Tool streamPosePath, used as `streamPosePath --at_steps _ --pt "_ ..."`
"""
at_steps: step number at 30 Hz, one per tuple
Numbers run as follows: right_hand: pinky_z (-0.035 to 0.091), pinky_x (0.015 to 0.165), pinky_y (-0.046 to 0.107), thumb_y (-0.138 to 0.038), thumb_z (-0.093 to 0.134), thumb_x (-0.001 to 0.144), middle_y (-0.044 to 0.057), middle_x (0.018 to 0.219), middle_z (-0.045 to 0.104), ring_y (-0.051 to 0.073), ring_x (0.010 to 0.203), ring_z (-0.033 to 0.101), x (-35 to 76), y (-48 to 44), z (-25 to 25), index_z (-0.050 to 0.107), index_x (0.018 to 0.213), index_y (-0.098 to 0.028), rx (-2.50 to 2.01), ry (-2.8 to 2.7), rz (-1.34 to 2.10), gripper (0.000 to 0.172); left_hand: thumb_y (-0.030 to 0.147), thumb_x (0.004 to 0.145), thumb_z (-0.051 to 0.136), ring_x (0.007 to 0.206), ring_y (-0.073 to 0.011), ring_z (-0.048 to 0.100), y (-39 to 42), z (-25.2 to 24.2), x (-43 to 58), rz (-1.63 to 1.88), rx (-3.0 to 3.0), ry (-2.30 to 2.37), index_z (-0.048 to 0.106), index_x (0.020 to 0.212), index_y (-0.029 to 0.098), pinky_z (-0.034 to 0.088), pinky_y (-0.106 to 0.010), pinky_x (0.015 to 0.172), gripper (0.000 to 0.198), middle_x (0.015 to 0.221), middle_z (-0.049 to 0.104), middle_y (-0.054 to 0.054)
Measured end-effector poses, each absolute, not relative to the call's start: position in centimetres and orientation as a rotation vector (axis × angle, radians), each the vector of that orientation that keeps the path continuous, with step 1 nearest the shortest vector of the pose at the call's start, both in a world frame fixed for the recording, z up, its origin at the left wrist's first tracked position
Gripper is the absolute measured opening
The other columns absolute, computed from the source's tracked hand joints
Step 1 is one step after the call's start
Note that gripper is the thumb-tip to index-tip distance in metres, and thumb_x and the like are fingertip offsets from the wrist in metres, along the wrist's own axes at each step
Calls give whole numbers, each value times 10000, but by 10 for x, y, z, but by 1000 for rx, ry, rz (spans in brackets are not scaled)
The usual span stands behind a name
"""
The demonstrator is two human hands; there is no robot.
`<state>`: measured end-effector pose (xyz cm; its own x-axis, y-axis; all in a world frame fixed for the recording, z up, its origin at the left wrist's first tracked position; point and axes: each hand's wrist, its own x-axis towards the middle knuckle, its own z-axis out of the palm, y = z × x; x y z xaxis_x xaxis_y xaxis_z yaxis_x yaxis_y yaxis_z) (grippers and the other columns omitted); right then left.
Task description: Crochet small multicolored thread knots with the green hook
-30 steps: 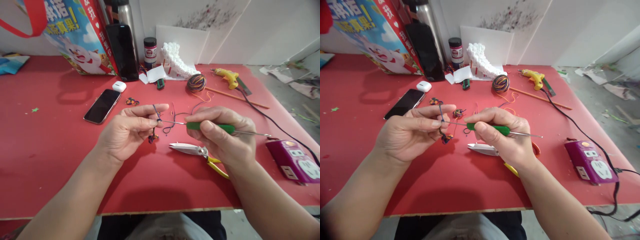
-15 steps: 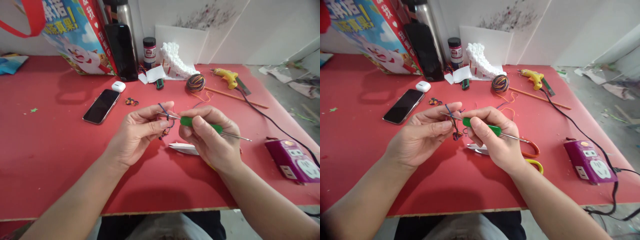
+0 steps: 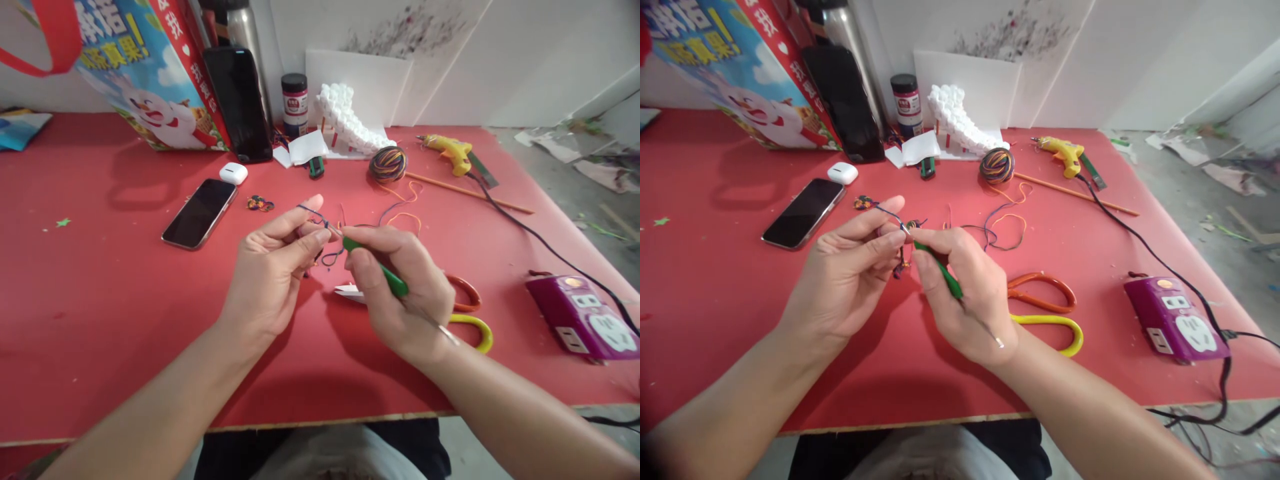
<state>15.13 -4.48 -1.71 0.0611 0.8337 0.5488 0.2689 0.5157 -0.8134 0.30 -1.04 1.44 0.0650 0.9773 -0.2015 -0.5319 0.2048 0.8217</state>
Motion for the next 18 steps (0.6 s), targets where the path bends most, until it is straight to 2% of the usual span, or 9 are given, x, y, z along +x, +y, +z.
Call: streamPosePath --at_steps 5,11,14,18 --pt "613 838 392 -224 653 1048 61 1110 797 217 892 739 153 -45 -20 742 1266 -308 -915 -1563 595 250 -17 744 827 653 -55 675 -9 19 -1 1119 523 879 866 936 156 540 -119 652 261 698 715 31" --pt "586 742 370 -222 674 1031 44 901 773 188 739 680 167 -37 -8 800 1172 -274 -854 -1579 696 196 -23 744 768 665 -100 712 0 24 -20 1095 601 883 874 952 151 471 -131 521 291 637 718 1" --pt "583 722 372 -232 701 1016 45 868 769 187 713 671 172 -35 -2 824 1141 -274 -860 -1563 735 181 -19 746 740 683 -105 714 4 24 -25 1062 642 888 878 945 168 476 -142 526 307 669 738 -4" --pt "580 679 361 -290 740 1005 41 846 762 179 683 658 180 -34 -1 850 1116 -291 -869 -1523 807 156 -11 717 733 660 -105 698 6 25 -29 1014 640 871 875 885 131 480 -136 512 261 656 737 -30"
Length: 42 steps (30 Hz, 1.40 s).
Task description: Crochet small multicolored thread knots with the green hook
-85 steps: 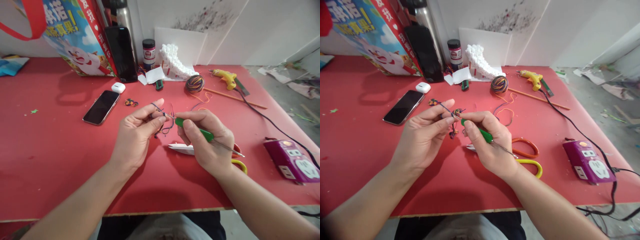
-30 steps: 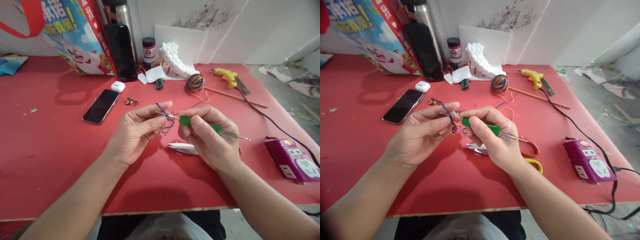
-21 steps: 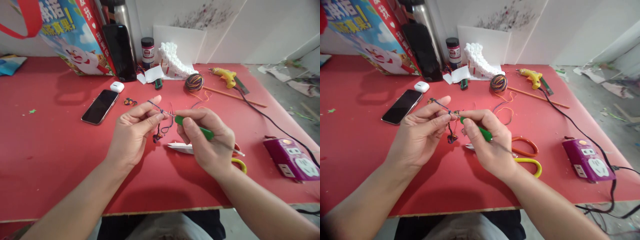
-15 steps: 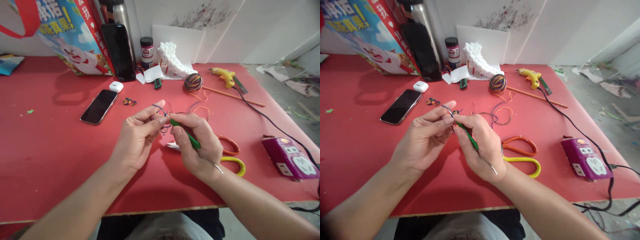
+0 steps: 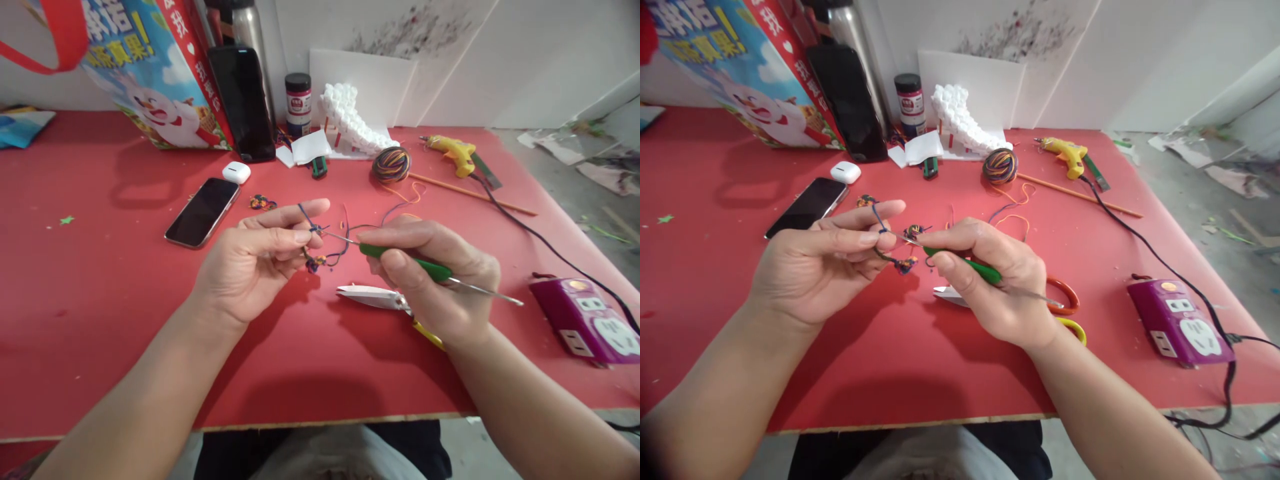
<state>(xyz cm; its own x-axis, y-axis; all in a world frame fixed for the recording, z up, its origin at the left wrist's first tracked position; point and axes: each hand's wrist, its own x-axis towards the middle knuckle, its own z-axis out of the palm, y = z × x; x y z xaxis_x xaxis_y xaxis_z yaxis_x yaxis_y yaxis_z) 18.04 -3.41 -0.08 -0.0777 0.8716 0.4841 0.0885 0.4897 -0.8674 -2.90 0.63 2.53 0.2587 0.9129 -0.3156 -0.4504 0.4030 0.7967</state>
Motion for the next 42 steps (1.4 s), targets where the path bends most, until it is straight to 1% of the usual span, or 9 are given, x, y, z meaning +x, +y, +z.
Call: streamPosePath --at_steps 6,11,17,25,27,30,32,37,42 --pt "509 540 335 -444 809 948 41 769 728 182 629 612 189 -31 0 865 1005 -292 -911 -1374 1025 171 -18 708 728 611 -110 703 7 26 -34 952 624 833 872 861 92 467 -126 475 237 673 765 -70" --pt "442 477 271 -437 789 968 -2 676 648 137 572 557 178 -32 -5 832 1023 -272 -819 -1250 1190 180 -36 731 769 681 -112 757 0 21 -22 949 579 788 886 911 136 581 -142 667 275 710 794 -41" --pt "481 537 272 -419 750 1000 -15 743 664 111 570 533 162 -31 -16 777 1084 -257 -820 -1129 1168 185 -10 756 827 766 -112 768 -3 13 -11 1018 542 762 877 914 148 592 -175 776 229 801 824 -42" --pt "499 581 271 -352 686 1052 -11 777 680 124 629 573 161 -30 -21 777 1156 -278 -835 -1235 1095 157 -9 752 814 705 -92 729 -3 11 -10 967 476 722 871 878 111 557 -128 676 183 742 794 -56" --pt "568 664 296 -330 669 1060 14 893 741 134 693 630 162 -30 -20 774 1177 -275 -850 -1336 991 166 -3 752 812 673 -86 697 -2 11 -11 944 444 700 866 882 102 508 -114 584 176 720 771 -60" --pt "637 868 381 -310 614 1084 73 1158 778 186 923 726 162 -27 -20 756 1266 -276 -868 -1506 879 234 -16 741 794 586 -65 608 1 10 -13 909 368 662 839 852 76 418 -112 475 151 683 722 -56" --pt "651 906 403 -311 578 1098 93 1222 769 214 1029 738 162 -25 -21 740 1317 -281 -856 -1588 865 274 -41 748 754 521 -40 535 3 9 -16 900 308 653 824 870 59 394 -108 446 173 676 698 -46" --pt "693 777 358 -341 535 1115 92 1199 715 169 847 745 161 -24 -24 728 1337 -301 -779 -1607 1003 297 -56 828 638 438 -30 460 5 10 -18 887 197 663 809 971 52 412 -113 429 247 611 605 -4" --pt "667 895 367 -332 637 1070 75 1148 743 174 921 738 158 -24 -24 733 1247 -272 -857 -1538 1044 211 -53 927 528 430 -25 466 4 14 -13 923 94 697 788 1034 43 419 -113 424 297 659 629 -23"
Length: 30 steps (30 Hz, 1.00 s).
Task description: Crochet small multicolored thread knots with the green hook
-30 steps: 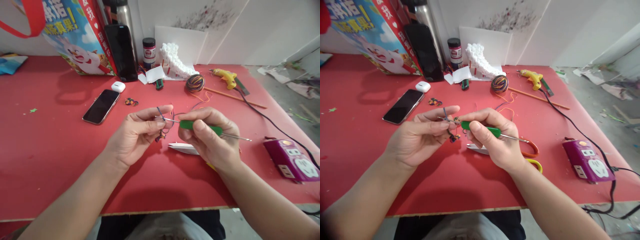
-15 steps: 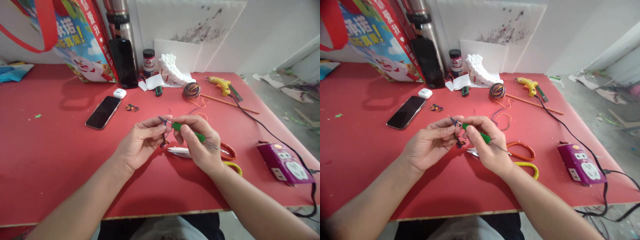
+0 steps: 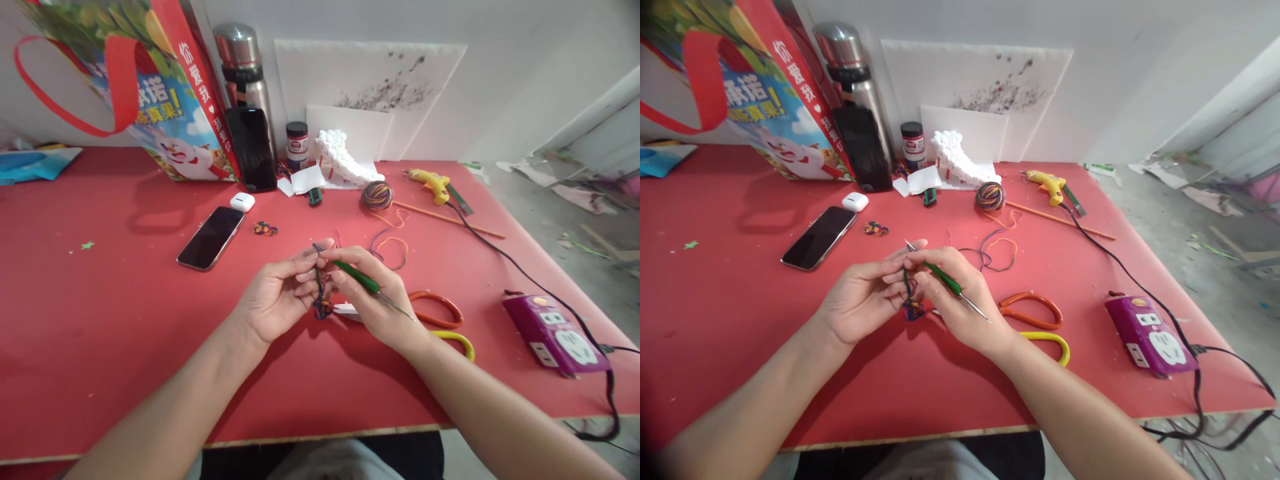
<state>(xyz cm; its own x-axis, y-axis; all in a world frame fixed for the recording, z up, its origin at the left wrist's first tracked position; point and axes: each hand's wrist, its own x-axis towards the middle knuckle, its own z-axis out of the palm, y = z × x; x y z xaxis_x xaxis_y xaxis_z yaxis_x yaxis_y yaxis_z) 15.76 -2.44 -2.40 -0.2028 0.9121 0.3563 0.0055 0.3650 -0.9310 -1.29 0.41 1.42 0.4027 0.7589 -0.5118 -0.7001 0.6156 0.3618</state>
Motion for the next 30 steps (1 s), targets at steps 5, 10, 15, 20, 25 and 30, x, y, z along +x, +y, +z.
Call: streamPosePath --at_steps 5,10,15,20,25,30 --pt "676 821 320 -303 773 966 74 1200 741 163 920 741 155 -25 -26 687 1248 -274 -853 -1353 1287 296 -63 928 523 449 -28 492 6 14 -12 944 71 694 785 1066 31 385 -116 403 311 704 647 -46" --pt "688 755 314 -284 778 954 65 1203 732 134 794 738 155 -25 -28 641 1303 -280 -785 -1263 1404 374 -59 863 623 446 -24 458 8 10 -12 944 141 721 804 969 63 381 -128 407 243 714 665 -35" --pt "668 766 298 -255 813 915 47 1138 716 137 808 717 154 -25 -29 634 1292 -282 -849 -1420 1194 419 -28 778 758 471 -15 439 6 7 -8 974 213 736 828 932 79 353 -117 417 200 709 664 -15" --pt "660 757 310 -363 706 1014 56 1058 734 165 826 741 156 -24 -25 675 1229 -265 -945 -1407 1065 239 107 647 915 540 -41 484 3 -1 -4 926 323 781 846 854 83 356 -134 446 219 676 639 -12" --pt "639 681 330 -395 633 1065 33 922 731 157 692 713 162 -19 -19 708 1216 -259 -882 -1323 1055 216 284 552 1024 618 -70 515 1 -6 -2 863 392 811 860 852 97 334 -147 458 389 673 628 -13" --pt "619 696 332 -327 635 1062 40 1003 725 151 722 704 167 -15 -18 727 1291 -281 -843 -1301 1033 251 319 566 1050 799 -117 648 -1 -6 -3 804 553 867 875 895 140 501 -184 691 413 849 759 -57"
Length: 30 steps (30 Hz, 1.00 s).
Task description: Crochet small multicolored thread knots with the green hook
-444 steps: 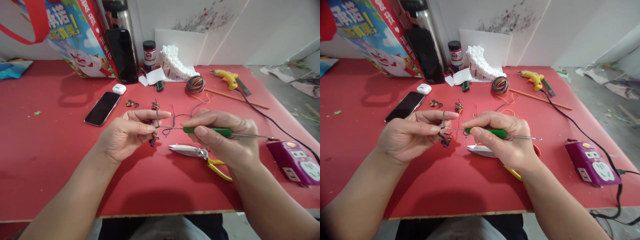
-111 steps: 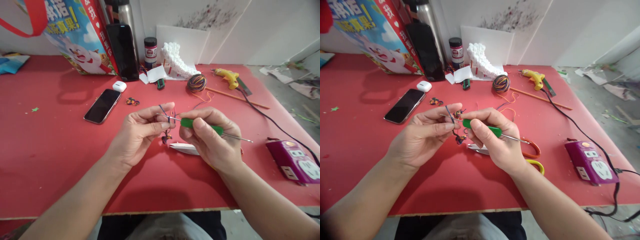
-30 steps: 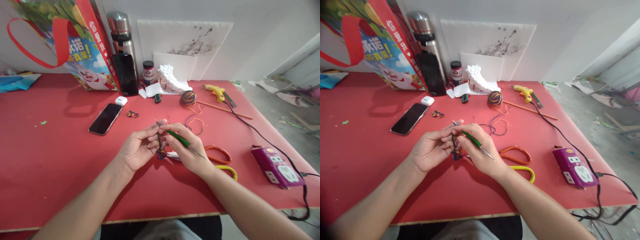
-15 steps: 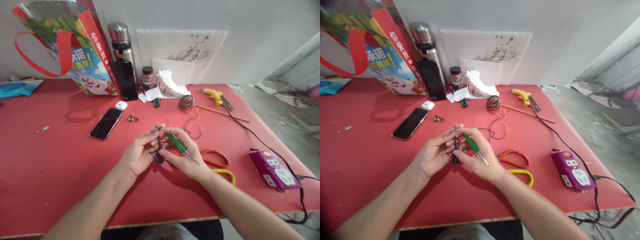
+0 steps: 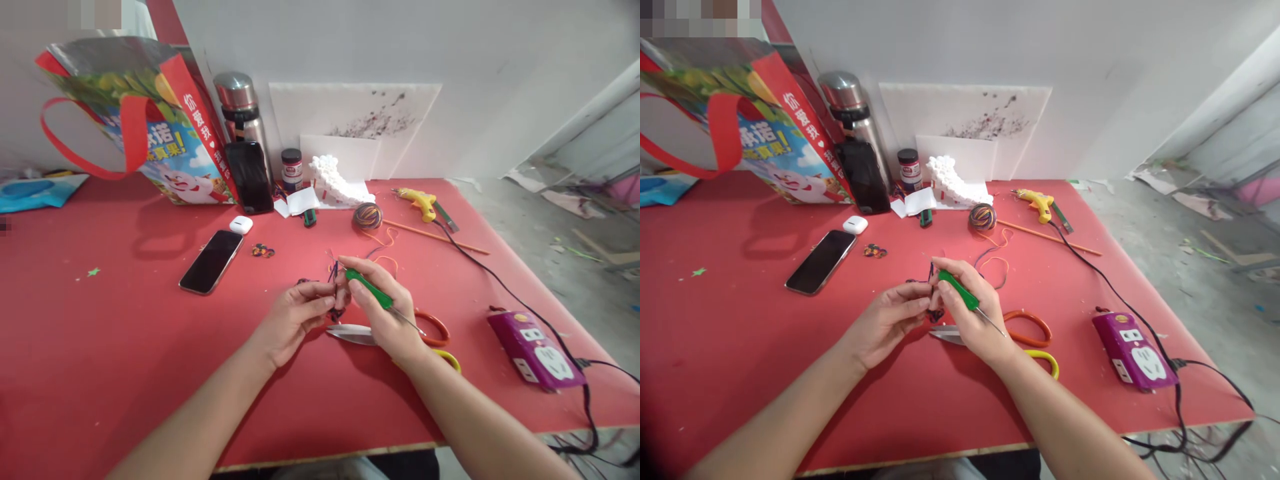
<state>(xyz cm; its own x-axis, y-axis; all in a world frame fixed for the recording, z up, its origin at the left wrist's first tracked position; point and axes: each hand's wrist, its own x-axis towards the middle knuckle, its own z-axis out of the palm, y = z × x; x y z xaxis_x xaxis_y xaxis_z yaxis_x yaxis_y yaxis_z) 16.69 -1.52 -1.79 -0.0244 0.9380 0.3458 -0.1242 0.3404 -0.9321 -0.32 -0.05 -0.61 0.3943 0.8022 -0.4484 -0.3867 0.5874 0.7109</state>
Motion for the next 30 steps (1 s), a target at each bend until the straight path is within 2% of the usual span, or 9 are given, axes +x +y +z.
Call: streamPosePath --at_steps 3,6,10,13,17,21,26,30 --pt "602 690 324 -315 632 1063 49 1019 722 149 743 685 169 -14 -20 737 1306 -276 -830 -1298 1049 268 356 603 1035 903 -160 685 -1 -8 -4 835 714 907 870 864 192 527 -258 837 350 895 770 -42" --pt "589 699 324 -326 616 1074 55 1033 720 152 765 678 171 -14 -22 750 1315 -281 -812 -1307 1063 280 385 701 982 885 -156 658 0 -10 -5 879 868 891 847 800 197 504 -282 857 252 875 740 -27" --pt "585 744 339 -293 600 1080 47 1031 712 153 785 674 171 -15 -21 758 1328 -316 -783 -1334 1042 295 408 768 933 833 -155 625 1 -11 -5 877 900 868 802 745 194 487 -305 868 252 821 722 -21" --pt "581 750 342 -264 595 1080 45 1020 702 148 772 664 168 -15 -20 760 1331 -326 -766 -1345 1041 307 419 775 923 843 -165 623 2 -10 -5 874 914 831 783 730 194 486 -312 873 269 819 716 -24" --pt "580 740 344 -261 582 1086 49 1024 687 155 781 658 166 -14 -22 756 1344 -331 -770 -1330 1061 320 386 705 968 870 -169 625 3 -12 -5 853 903 839 765 707 189 483 -306 886 283 823 706 -19" --pt "582 734 342 -262 592 1083 49 1025 690 161 796 669 166 -14 -26 753 1347 -339 -779 -1310 1075 319 403 662 995 814 -147 612 3 -14 -3 822 853 876 737 670 172 484 -287 835 346 780 687 -13" --pt "577 794 362 -251 592 1082 62 1049 706 181 863 672 168 -15 -28 747 1350 -320 -781 -1346 1022 317 458 648 996 595 -80 501 3 -16 -2 813 760 914 735 704 161 407 -244 609 398 720 679 4" --pt "578 750 355 -219 577 1078 64 1045 712 173 807 666 169 -19 -24 750 1330 -306 -782 -1392 951 318 462 623 1004 611 -107 581 4 -14 -4 851 710 930 765 746 145 424 -245 587 416 748 735 -38"
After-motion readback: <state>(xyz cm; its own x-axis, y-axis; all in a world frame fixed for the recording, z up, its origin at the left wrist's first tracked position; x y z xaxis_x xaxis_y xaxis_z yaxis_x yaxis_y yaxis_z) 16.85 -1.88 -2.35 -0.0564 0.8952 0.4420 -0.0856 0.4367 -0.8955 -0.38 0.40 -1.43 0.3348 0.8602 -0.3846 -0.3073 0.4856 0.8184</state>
